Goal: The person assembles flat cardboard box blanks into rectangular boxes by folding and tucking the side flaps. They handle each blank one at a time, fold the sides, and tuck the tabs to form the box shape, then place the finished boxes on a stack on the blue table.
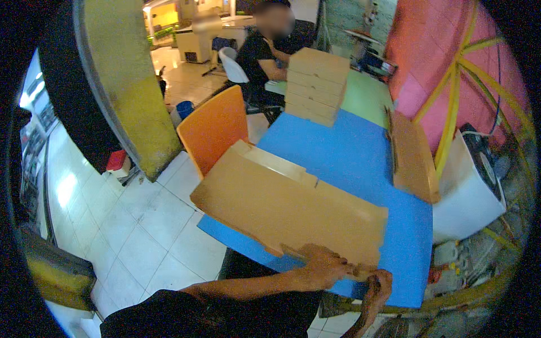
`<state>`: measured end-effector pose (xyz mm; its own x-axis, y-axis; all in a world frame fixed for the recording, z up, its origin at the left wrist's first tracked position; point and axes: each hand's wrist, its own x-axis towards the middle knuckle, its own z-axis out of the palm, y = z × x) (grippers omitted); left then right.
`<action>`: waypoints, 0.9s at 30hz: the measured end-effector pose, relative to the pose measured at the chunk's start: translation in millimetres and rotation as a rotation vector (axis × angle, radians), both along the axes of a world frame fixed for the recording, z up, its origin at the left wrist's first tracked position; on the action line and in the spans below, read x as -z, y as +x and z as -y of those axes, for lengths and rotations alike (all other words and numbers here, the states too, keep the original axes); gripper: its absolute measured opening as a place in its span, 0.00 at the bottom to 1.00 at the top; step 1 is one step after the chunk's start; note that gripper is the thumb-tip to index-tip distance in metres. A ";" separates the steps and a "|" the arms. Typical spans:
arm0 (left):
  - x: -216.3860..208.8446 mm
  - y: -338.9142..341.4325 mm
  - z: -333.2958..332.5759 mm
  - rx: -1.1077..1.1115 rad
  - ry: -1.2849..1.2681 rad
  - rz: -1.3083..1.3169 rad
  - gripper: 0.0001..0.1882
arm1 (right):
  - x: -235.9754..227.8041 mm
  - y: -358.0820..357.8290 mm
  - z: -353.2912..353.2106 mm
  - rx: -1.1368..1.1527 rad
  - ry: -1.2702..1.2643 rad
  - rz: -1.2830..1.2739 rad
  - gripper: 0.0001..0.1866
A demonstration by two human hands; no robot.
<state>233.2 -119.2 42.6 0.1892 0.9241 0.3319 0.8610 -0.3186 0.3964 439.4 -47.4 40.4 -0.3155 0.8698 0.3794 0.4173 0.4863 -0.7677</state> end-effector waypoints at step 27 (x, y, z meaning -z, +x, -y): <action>19.7 75.4 -109.0 0.342 -0.224 0.551 0.14 | 13.1 10.8 55.6 0.296 -0.578 -0.493 0.22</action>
